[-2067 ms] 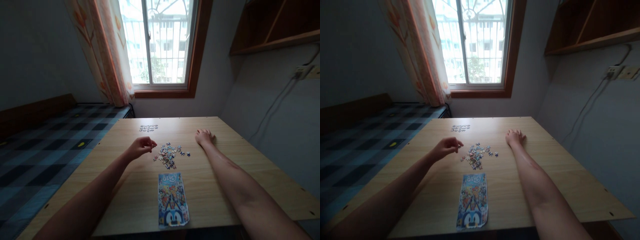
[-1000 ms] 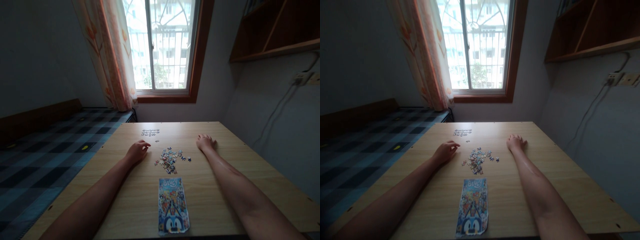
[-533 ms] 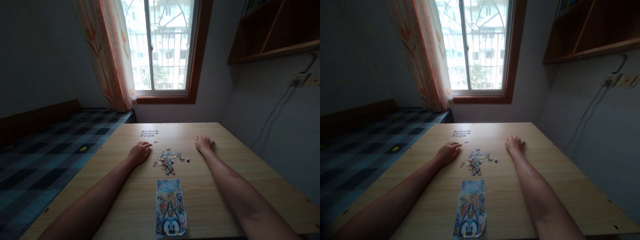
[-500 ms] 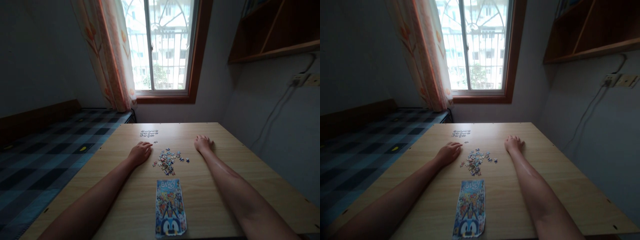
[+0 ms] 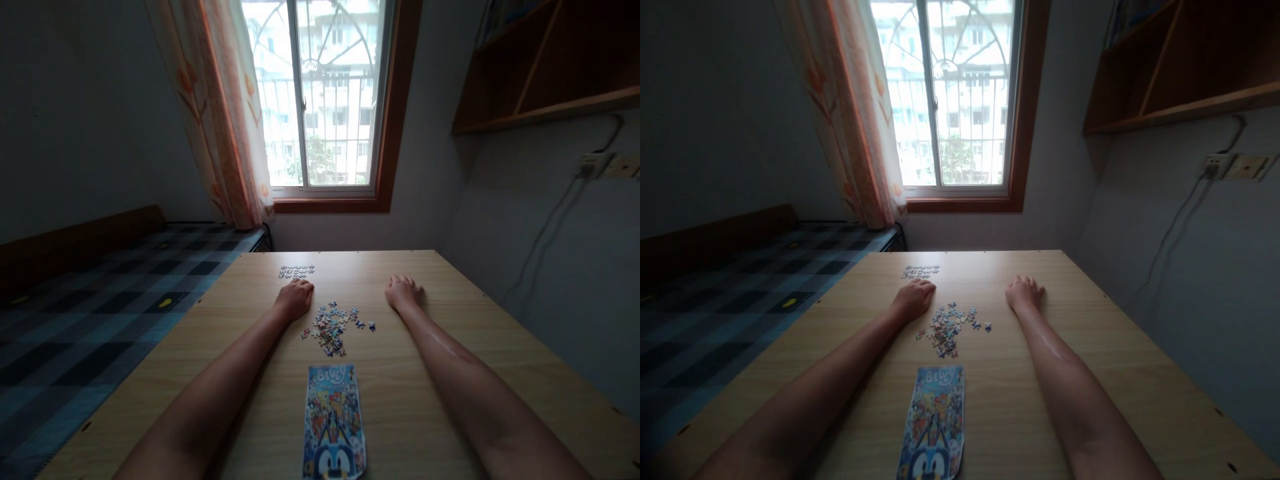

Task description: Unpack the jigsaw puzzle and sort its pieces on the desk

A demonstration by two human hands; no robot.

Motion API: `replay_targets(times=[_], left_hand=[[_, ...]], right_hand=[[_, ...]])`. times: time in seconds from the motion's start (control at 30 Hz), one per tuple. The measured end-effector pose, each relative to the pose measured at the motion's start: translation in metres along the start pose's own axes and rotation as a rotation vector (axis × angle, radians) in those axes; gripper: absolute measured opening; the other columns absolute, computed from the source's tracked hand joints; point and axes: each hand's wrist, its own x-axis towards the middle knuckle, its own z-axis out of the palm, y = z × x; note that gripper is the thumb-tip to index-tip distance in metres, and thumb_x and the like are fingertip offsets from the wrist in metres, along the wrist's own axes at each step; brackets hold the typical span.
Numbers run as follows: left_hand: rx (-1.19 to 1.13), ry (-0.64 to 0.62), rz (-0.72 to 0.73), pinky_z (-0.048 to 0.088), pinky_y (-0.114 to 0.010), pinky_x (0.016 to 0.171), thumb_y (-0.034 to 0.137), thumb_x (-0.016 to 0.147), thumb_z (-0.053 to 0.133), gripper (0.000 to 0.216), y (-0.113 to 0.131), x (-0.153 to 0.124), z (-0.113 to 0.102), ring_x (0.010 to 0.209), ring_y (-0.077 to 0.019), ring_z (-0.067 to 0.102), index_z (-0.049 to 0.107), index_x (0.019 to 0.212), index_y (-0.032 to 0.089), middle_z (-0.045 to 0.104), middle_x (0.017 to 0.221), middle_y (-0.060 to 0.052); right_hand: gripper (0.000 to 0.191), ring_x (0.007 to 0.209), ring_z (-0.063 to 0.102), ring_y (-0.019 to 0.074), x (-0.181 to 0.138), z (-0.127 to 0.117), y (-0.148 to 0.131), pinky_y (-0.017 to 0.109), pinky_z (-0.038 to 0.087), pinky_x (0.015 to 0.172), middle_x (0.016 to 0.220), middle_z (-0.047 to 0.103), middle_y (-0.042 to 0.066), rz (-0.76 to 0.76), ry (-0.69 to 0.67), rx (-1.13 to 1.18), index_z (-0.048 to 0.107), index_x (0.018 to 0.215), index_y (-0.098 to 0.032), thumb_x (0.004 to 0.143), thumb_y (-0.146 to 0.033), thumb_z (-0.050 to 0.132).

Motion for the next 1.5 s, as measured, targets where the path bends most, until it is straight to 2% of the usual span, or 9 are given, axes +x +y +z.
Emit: replay_targets(times=[0.17, 0.3, 0.43, 0.53, 0.63, 0.8, 1.07, 1.27, 1.5], left_hand=[[0.034, -0.004, -0.112, 0.049, -0.035, 0.087, 0.024, 0.095, 0.041, 0.032, 0.010, 0.020, 0.012, 0.107, -0.0254, 0.057, 0.072, 0.095, 0.016, 0.066, 0.106, -0.013], [0.034, -0.010, -0.189, 0.048, -0.034, 0.086, 0.026, 0.093, 0.042, 0.031, 0.014, 0.031, 0.018, 0.107, -0.0260, 0.057, 0.072, 0.097, 0.015, 0.064, 0.107, -0.014], [0.023, -0.006, -0.228, 0.047, -0.034, 0.089, 0.029, 0.095, 0.040, 0.035, 0.011, 0.028, 0.017, 0.108, -0.0247, 0.057, 0.067, 0.114, 0.018, 0.062, 0.113, -0.012], [0.019, -0.027, -0.254, 0.048, -0.034, 0.085, 0.032, 0.096, 0.039, 0.038, 0.008, 0.024, 0.014, 0.102, -0.0238, 0.060, 0.064, 0.124, 0.022, 0.062, 0.116, -0.011], [0.028, -0.056, -0.271, 0.048, -0.033, 0.080, 0.033, 0.096, 0.038, 0.038, 0.009, 0.021, 0.013, 0.096, -0.0228, 0.063, 0.066, 0.119, 0.026, 0.064, 0.113, -0.010], [0.057, -0.085, -0.297, 0.047, -0.033, 0.078, 0.028, 0.093, 0.038, 0.034, 0.013, 0.021, 0.013, 0.096, -0.0242, 0.064, 0.066, 0.111, 0.020, 0.067, 0.107, -0.012], [0.051, -0.126, -0.318, 0.048, -0.035, 0.079, 0.028, 0.092, 0.040, 0.035, 0.009, 0.026, 0.014, 0.097, -0.0256, 0.066, 0.062, 0.117, 0.019, 0.069, 0.111, -0.012], [0.021, -0.106, -0.333, 0.048, -0.035, 0.083, 0.029, 0.093, 0.038, 0.050, 0.008, 0.023, 0.015, 0.106, -0.0261, 0.064, 0.049, 0.140, 0.018, 0.064, 0.126, -0.014], [0.020, -0.144, -0.347, 0.048, -0.035, 0.080, 0.031, 0.093, 0.039, 0.046, 0.011, 0.026, 0.013, 0.103, -0.0272, 0.064, 0.056, 0.133, 0.019, 0.066, 0.119, -0.014]], right_hand=[[0.040, 0.123, 0.046, 0.0278, 0.000, -0.001, -0.001, 0.054, 0.031, 0.103, 0.128, 0.059, 0.014, -0.001, -0.014, 0.008, 0.062, 0.123, -0.023, 0.095, -0.030, 0.035], [0.041, 0.125, 0.045, 0.0276, 0.001, -0.001, 0.000, 0.055, 0.029, 0.105, 0.130, 0.058, 0.014, -0.001, -0.026, 0.009, 0.061, 0.126, -0.024, 0.095, -0.031, 0.034], [0.042, 0.127, 0.043, 0.0280, 0.004, 0.002, 0.002, 0.056, 0.028, 0.106, 0.133, 0.056, 0.014, 0.001, -0.043, 0.011, 0.059, 0.128, -0.024, 0.096, -0.032, 0.033], [0.043, 0.129, 0.043, 0.0277, 0.005, 0.003, 0.003, 0.056, 0.026, 0.107, 0.137, 0.055, 0.013, 0.001, -0.057, 0.016, 0.058, 0.130, -0.025, 0.096, -0.033, 0.033], [0.044, 0.131, 0.041, 0.0273, 0.005, 0.003, 0.005, 0.055, 0.026, 0.109, 0.141, 0.053, 0.010, -0.004, -0.072, 0.025, 0.057, 0.132, -0.028, 0.096, -0.035, 0.034], [0.045, 0.133, 0.040, 0.0272, 0.004, 0.001, 0.006, 0.055, 0.024, 0.111, 0.145, 0.051, 0.008, -0.003, -0.102, 0.043, 0.057, 0.134, -0.030, 0.094, -0.037, 0.037], [0.048, 0.141, 0.033, 0.0277, 0.004, 0.004, 0.007, 0.062, 0.018, 0.113, 0.153, 0.043, 0.006, -0.019, -0.148, 0.047, 0.055, 0.137, -0.033, 0.094, -0.038, 0.036], [0.049, 0.143, 0.030, 0.0272, 0.004, 0.003, 0.007, 0.065, 0.017, 0.113, 0.155, 0.039, 0.005, -0.030, -0.186, 0.025, 0.053, 0.139, -0.034, 0.094, -0.040, 0.035], [0.049, 0.144, 0.029, 0.0283, 0.002, 0.002, 0.006, 0.065, 0.016, 0.114, 0.156, 0.038, 0.005, -0.021, -0.193, 0.004, 0.052, 0.141, -0.034, 0.094, -0.040, 0.036]])
